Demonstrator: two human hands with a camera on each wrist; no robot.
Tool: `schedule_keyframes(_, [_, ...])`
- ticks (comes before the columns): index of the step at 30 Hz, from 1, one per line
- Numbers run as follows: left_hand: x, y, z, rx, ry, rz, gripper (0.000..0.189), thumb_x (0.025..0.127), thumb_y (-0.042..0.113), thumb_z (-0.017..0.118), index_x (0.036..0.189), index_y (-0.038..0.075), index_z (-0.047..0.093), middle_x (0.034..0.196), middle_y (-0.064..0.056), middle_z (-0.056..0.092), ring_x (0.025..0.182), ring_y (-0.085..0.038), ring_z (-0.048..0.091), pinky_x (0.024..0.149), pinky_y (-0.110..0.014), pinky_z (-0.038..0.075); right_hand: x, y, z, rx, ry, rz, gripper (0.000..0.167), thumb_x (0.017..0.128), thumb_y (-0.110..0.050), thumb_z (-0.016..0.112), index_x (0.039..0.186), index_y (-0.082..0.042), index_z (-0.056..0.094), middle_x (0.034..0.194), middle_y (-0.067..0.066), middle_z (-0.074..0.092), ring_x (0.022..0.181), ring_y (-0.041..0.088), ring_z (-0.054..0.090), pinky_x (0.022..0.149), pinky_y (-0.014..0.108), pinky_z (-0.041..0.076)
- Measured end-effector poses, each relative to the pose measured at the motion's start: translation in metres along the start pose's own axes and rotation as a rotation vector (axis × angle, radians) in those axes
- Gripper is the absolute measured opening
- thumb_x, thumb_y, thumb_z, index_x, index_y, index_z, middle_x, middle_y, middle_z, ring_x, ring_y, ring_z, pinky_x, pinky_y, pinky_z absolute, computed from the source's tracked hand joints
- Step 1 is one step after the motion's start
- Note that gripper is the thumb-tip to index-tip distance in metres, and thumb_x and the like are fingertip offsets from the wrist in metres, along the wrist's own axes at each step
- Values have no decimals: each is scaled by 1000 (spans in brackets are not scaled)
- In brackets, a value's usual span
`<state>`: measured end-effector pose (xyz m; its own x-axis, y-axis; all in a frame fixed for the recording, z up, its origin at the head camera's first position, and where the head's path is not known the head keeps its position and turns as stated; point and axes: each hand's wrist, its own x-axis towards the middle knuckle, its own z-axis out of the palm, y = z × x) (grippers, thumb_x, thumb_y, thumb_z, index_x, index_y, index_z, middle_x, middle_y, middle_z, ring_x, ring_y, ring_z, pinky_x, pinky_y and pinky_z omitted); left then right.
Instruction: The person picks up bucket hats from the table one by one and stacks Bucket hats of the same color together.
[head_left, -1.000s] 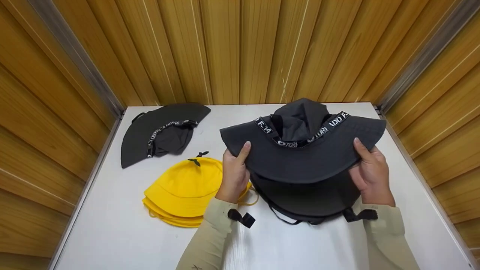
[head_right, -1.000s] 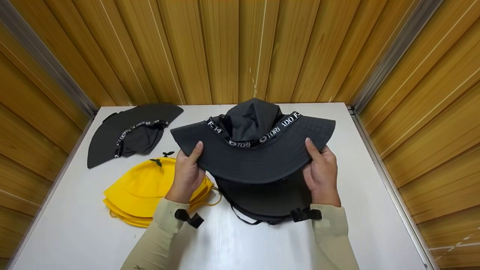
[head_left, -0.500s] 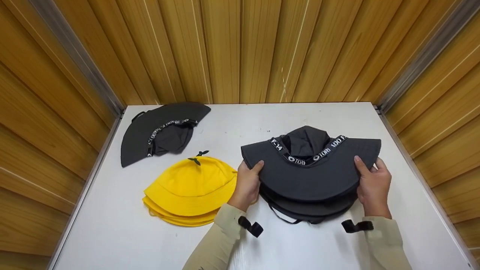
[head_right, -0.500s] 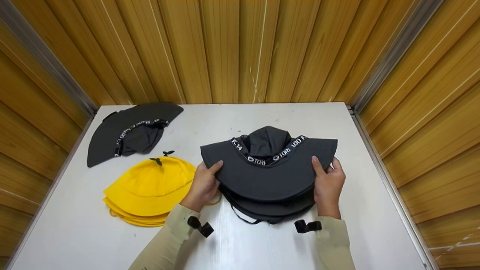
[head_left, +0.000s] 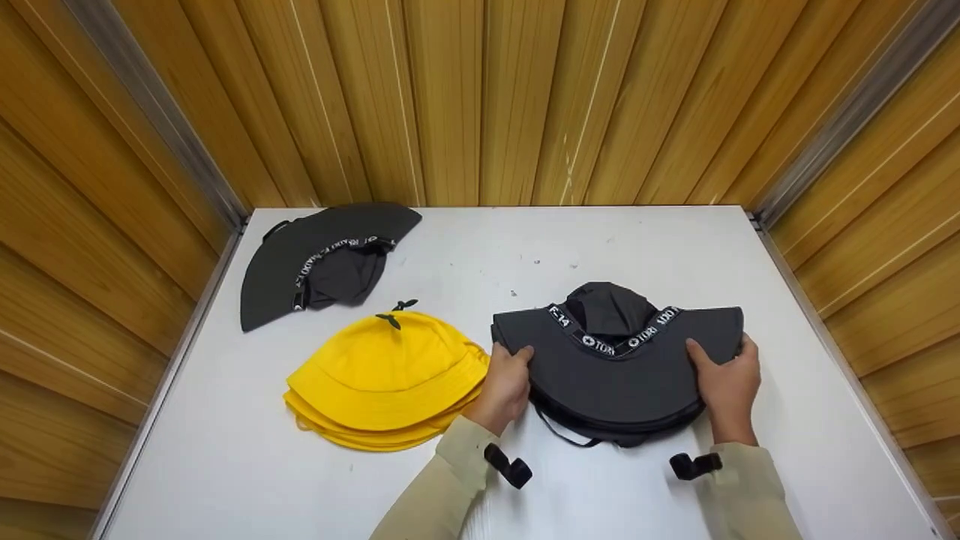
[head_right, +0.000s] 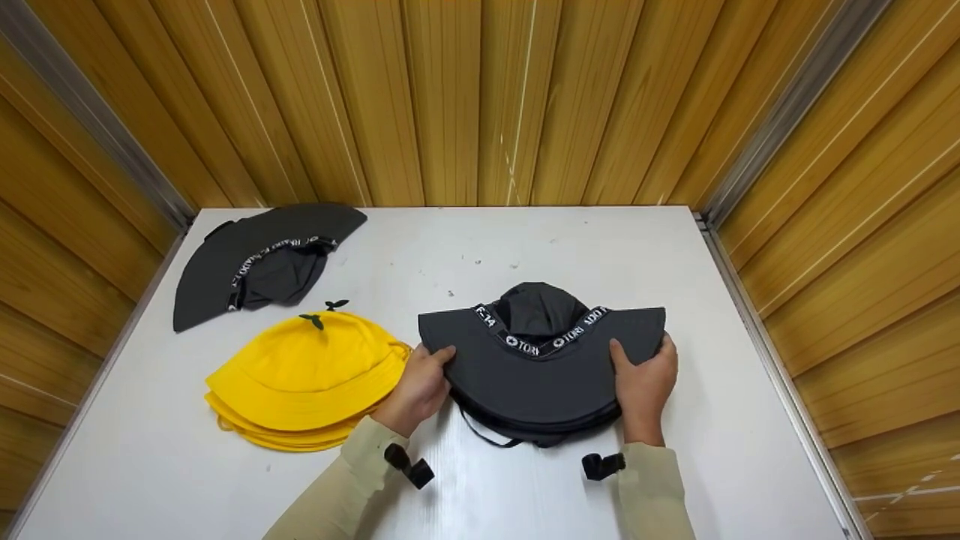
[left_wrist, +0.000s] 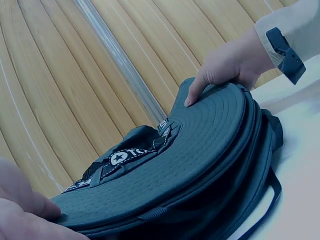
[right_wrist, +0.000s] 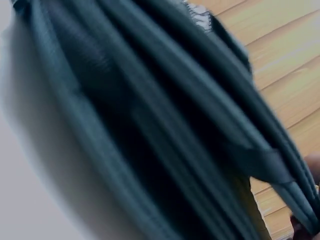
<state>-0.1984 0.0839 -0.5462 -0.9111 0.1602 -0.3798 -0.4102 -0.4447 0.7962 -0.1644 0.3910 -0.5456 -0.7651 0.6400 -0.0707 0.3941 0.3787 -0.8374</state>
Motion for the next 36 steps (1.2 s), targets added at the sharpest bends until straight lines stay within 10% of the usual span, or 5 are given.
schedule_keyframes(12, [-58,30,-14,115,-171,-126,92,102,12,58,160,-2,-12,164,-35,13,156,-42,22,125,-57,22,-34,-19,6,-117,59,-309,76,91,-31,76,156,-12,41,171,14,-1,152,45,4,113,76,15])
schedule_keyframes(17, [-79,42,-27,126,-231,-123,89,102,14,60,161,-1,-4,162,-33,23,153,-42,29,125,-55,24,-56,-30,15,-188,-185,-430,67,90,-36,78,147,-9,54,170,23,4,153,53,6,116,78,18])
schedule_keyframes(25, [-69,87,-61,263,-329,-66,61,105,19,56,156,1,28,150,-28,47,137,-37,54,117,-45,44,-65,-32,33,-465,-538,-481,112,76,-57,85,160,-12,28,162,44,2,144,72,1,110,86,15])
schedule_keyframes(36, [-1,191,-171,626,125,171,45,108,24,53,145,-2,49,140,-24,58,132,-35,58,115,-40,47,-58,-33,46,-510,-614,-481,115,76,-55,86,161,-12,23,159,47,4,143,72,-2,116,80,7])
